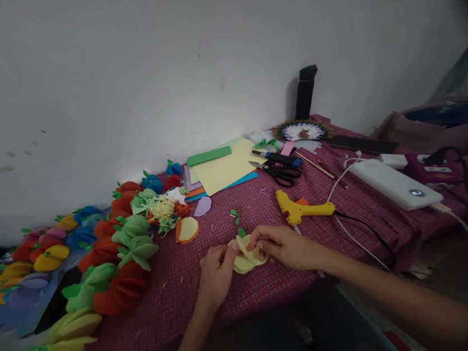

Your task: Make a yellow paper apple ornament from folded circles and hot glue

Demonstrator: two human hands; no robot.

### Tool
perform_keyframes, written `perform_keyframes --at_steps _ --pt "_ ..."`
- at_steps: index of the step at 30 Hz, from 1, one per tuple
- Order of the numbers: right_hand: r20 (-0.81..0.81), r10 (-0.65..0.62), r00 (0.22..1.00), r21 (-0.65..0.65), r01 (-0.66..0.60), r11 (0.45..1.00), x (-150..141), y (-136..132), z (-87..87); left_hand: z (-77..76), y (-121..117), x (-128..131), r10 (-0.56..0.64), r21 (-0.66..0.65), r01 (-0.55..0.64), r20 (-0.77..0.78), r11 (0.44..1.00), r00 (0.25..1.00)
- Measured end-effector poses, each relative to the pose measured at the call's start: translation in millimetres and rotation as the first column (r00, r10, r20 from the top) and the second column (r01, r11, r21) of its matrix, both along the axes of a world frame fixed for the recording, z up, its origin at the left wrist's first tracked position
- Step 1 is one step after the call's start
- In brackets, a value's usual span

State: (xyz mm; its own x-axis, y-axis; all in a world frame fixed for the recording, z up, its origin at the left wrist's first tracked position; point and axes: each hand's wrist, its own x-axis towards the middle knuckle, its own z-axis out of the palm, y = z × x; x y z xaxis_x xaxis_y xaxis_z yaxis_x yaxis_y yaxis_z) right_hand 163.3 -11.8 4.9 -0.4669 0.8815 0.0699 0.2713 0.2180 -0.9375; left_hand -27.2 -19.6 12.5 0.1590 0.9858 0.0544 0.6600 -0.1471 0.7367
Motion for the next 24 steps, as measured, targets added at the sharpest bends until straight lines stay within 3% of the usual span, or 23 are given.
perform_keyframes --at_steps 6,13,21,24 --pt "0.187 0.111 0.976 0.091 -0.130 0.987 2.6 -7.9 4.5 -4.7 3.6 2.8 -0.031 0.047 0.038 -0.137 0.998 0.990" --pt "0.408 -0.048 0.912 0.262 -0.066 0.963 17.0 -13.6 5.5 -13.0 4.6 -0.6 -0.034 0.072 0.049 -0.193 0.996 0.981" --pt "0.462 -0.019 0.887 0.325 -0.149 0.934 23.5 -21.3 7.1 -10.0 4.5 0.2 -0.045 0.075 0.059 -0.178 0.995 0.983" --pt "0.430 -0.097 0.898 0.362 -0.073 0.929 24.8 -17.5 8.1 -11.9 3.7 -1.1 -0.055 0.082 0.067 -0.143 0.994 0.988"
